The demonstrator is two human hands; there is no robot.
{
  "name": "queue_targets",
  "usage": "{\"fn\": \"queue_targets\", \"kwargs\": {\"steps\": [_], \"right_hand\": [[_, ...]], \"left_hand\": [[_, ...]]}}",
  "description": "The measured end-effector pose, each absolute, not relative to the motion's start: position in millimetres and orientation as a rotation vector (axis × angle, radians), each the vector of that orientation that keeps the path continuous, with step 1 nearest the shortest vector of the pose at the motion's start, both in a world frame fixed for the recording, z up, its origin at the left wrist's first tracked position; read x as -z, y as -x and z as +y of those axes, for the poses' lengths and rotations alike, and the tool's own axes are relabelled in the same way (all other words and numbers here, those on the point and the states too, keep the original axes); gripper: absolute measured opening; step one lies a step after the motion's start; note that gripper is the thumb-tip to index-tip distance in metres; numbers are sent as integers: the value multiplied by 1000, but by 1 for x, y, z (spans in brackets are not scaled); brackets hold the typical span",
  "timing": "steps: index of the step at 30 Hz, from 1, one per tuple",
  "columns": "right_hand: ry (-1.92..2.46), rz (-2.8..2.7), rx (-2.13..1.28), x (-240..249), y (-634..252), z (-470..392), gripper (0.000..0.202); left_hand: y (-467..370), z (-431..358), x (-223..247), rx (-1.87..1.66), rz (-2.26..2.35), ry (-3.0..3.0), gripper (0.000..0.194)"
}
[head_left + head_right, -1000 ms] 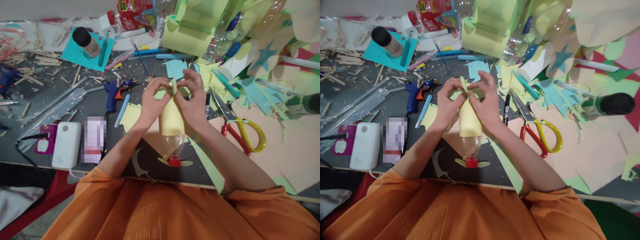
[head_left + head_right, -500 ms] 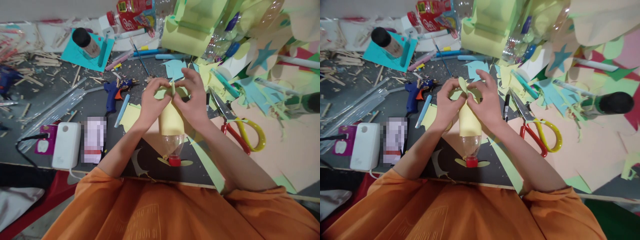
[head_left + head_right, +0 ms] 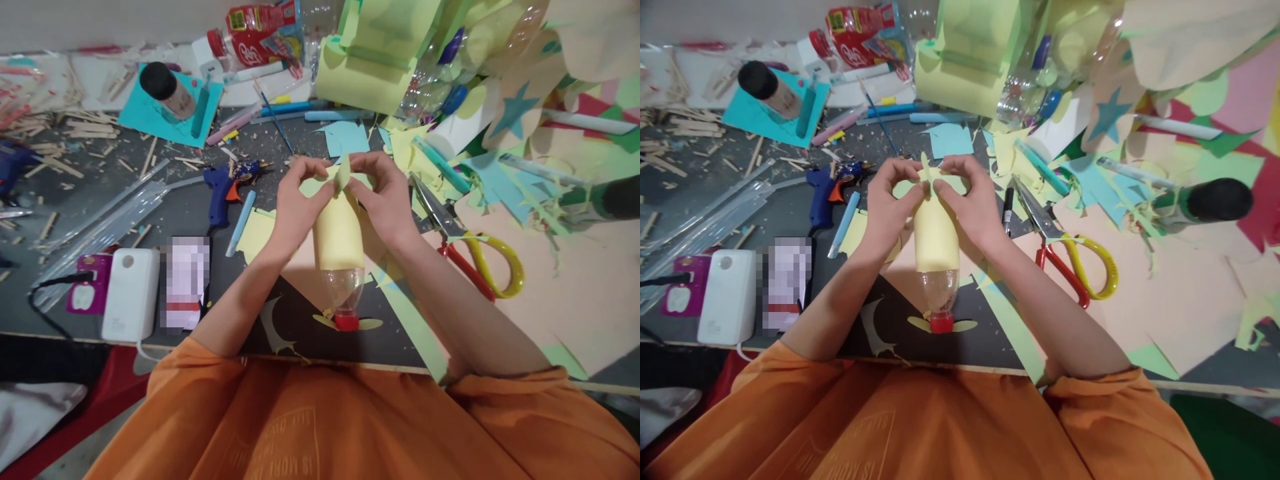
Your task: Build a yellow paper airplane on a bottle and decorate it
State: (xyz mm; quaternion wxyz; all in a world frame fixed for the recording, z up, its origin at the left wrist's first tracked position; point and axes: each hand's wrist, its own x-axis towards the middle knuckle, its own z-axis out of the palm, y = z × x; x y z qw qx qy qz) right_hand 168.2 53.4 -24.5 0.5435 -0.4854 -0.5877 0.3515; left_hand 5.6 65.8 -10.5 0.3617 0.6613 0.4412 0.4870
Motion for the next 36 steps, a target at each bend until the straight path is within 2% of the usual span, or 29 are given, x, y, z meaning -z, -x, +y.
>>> {"fn": "queue_targets", "kwargs": {"steps": [8, 17, 36], "right_hand": [[1217, -1330, -807, 29, -157, 52, 24], [1197, -1442, -758, 18, -161, 52, 7], [1209, -1505, -815, 7, -165, 46, 12]], "left_hand": [[-9, 65, 13, -1300, 1164, -1636, 23], [-9, 64, 10, -1289, 1132, -1675, 12], [-4, 62, 7, -1224, 1210, -1779, 18]]}}
